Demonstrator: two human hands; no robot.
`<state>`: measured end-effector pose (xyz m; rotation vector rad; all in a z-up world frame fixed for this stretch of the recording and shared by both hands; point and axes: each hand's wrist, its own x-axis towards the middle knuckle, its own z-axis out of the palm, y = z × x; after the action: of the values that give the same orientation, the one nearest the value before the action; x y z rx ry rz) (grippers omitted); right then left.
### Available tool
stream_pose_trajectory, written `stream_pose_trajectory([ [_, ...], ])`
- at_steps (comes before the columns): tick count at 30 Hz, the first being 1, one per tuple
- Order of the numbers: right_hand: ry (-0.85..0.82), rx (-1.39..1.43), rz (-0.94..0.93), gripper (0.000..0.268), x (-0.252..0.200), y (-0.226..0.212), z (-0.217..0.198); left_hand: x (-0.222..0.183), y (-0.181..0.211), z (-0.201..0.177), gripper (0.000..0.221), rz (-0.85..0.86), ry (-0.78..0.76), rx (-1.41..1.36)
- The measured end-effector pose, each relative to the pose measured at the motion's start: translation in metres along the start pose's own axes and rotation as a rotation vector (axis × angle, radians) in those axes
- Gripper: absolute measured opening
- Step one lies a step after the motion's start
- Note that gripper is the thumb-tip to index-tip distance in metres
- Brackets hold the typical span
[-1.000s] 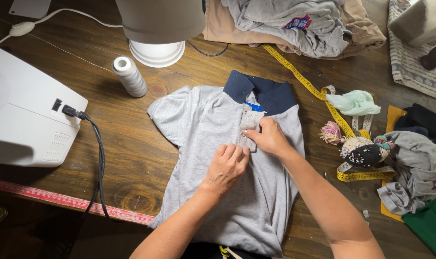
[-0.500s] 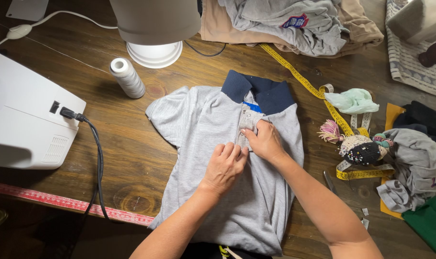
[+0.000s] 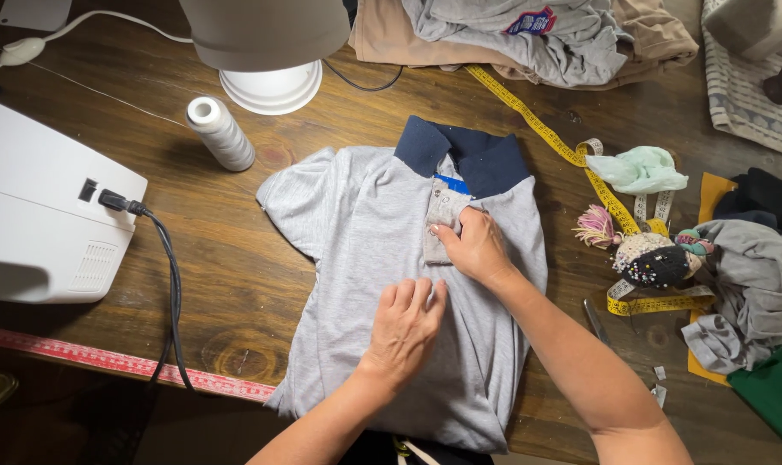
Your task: Measuring and inspecting the placket of a polo shirt using a ruler
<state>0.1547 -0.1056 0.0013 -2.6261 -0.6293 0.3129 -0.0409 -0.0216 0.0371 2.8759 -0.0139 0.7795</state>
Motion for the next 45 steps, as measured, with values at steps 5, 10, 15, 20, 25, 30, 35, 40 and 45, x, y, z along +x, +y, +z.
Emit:
stream_pose_trajectory([
  [5,0.018,0.065,-0.052,0.041,-0.004,-0.008,-0.012,0.002,-0.013,0.013,0.021,-0.027,0.113,0.006],
  [10,-0.048,0.14,-0.007,0.036,-0.007,-0.017,-0.028,0.0,-0.023,0.017,0.019,-0.033,0.174,-0.011],
  [15,-0.091,0.304,0.103,0.029,-0.002,0.001,-0.032,-0.001,-0.031,0.021,0.016,-0.162,0.101,-0.197],
  [20,-0.119,0.417,0.135,0.026,0.0,-0.013,-0.037,0.012,-0.045,0.026,0.027,-0.369,0.064,-0.431],
  [25,-0.141,0.485,0.145,0.026,0.003,-0.013,-0.041,0.024,-0.048,0.035,0.029,-0.474,-0.077,-0.52],
  [30,-0.202,0.578,0.127,0.025,0.001,-0.031,-0.05,0.029,-0.05,0.04,0.028,-0.557,-0.212,-0.523],
  [35,-0.232,0.807,0.078,0.013,-0.004,-0.025,-0.051,0.029,-0.058,0.05,0.022,-0.652,-0.272,-0.786],
  [40,-0.251,0.924,0.066,0.005,-0.028,-0.046,-0.075,0.022,-0.049,0.051,0.033,-0.826,-0.364,-1.173],
  [45,-0.229,0.925,0.073,0.008,-0.021,0.015,-0.046,0.017,-0.035,0.019,0.025,-1.001,-0.408,-1.598],
])
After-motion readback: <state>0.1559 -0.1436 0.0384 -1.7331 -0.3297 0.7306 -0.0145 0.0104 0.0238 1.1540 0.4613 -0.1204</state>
